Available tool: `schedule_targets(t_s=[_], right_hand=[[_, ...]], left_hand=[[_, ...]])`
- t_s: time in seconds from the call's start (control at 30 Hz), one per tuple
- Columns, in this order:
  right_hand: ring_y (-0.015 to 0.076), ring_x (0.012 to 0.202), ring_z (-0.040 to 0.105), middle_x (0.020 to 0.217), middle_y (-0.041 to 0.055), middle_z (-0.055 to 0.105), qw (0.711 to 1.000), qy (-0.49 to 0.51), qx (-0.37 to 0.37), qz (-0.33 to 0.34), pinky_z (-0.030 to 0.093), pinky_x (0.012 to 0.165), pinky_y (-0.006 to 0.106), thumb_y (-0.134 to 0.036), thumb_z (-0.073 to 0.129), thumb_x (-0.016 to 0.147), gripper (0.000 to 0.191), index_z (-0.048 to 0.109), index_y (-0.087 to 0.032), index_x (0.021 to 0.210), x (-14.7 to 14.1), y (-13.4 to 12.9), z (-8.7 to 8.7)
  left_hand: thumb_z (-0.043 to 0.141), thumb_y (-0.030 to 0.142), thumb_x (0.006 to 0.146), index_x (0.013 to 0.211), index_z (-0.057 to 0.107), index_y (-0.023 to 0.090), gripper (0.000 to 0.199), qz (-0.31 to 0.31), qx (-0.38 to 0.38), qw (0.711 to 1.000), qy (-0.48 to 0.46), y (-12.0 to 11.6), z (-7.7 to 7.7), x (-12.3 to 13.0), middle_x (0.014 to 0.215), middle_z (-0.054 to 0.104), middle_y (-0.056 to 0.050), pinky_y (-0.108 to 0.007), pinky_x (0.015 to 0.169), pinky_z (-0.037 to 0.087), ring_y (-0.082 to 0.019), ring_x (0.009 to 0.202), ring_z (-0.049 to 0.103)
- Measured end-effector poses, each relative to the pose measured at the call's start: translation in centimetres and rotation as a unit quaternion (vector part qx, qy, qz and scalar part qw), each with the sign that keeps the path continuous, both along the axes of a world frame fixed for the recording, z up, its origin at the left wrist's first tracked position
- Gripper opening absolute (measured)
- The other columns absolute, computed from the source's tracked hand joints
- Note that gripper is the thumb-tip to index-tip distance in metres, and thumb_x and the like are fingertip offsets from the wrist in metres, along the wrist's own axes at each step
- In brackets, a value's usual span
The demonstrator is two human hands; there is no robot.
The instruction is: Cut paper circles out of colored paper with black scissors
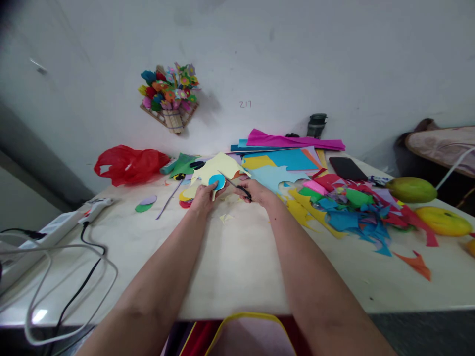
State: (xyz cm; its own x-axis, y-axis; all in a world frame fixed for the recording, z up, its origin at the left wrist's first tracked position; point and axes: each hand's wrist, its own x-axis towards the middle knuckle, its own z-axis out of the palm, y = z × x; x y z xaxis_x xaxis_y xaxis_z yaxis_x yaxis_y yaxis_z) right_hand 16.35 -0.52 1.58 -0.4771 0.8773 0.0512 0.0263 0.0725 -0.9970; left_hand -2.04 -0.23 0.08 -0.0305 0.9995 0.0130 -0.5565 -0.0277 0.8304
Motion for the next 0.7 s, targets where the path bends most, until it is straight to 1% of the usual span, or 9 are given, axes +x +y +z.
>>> schedule_targets(t_s=[0.17,0.3,0.5,0.6,0.7], right_hand=[[0.0066,0.041,0.031,0.047,-0.0042,0.035,1.000,-0.008,0.015,0.006,0.021,0.039,0.021,-0.026,0.053,0.068,0.017,0.042,-0.020,0.056,0.1,0.2,-0.2],[0.0065,0.039,0.029,0.046,-0.0051,0.032,1.000,-0.002,-0.005,0.003,0.021,0.039,0.022,-0.028,0.053,0.068,0.020,0.040,-0.020,0.056,0.0,0.1,-0.1],[0.0067,0.039,0.030,0.046,-0.0050,0.033,0.999,-0.012,-0.027,-0.034,0.021,0.037,0.022,-0.028,0.061,0.066,0.026,0.038,-0.021,0.055,-0.4,-0.4,0.5],[0.0068,0.040,0.032,0.046,-0.0041,0.036,0.999,-0.015,-0.032,-0.041,0.022,0.037,0.022,-0.027,0.061,0.067,0.026,0.039,-0.021,0.055,-0.5,-0.7,0.7],[0.0065,0.040,0.031,0.046,-0.0039,0.036,0.997,-0.016,-0.040,-0.056,0.022,0.036,0.021,-0.028,0.063,0.068,0.028,0.040,-0.020,0.054,-0.6,-0.9,1.0]], left_hand=[[0.072,0.008,0.068,0.080,0.066,0.009,0.013,0.000,0.003,1.000,-0.002,-0.2,0.1,0.0,0.080,0.073,-0.014,-0.043,0.088,0.059,-0.031,0.099,0.071],[0.073,0.008,0.067,0.076,0.065,0.009,0.013,0.001,0.005,1.000,-0.010,0.0,-0.1,-0.1,0.076,0.073,-0.013,-0.042,0.087,0.059,-0.031,0.097,0.072],[0.073,0.012,0.066,0.073,0.065,0.010,0.011,0.001,0.017,1.000,-0.009,0.3,-0.5,-0.2,0.079,0.072,-0.015,-0.042,0.088,0.058,-0.032,0.099,0.071],[0.071,0.011,0.066,0.073,0.065,0.010,0.009,0.002,0.014,1.000,-0.005,0.3,-0.5,-0.2,0.078,0.072,-0.014,-0.042,0.089,0.058,-0.032,0.099,0.070],[0.072,0.010,0.065,0.071,0.064,0.009,0.009,0.013,0.000,1.000,-0.008,0.3,-0.4,-0.1,0.075,0.071,-0.014,-0.041,0.087,0.058,-0.031,0.096,0.071]])
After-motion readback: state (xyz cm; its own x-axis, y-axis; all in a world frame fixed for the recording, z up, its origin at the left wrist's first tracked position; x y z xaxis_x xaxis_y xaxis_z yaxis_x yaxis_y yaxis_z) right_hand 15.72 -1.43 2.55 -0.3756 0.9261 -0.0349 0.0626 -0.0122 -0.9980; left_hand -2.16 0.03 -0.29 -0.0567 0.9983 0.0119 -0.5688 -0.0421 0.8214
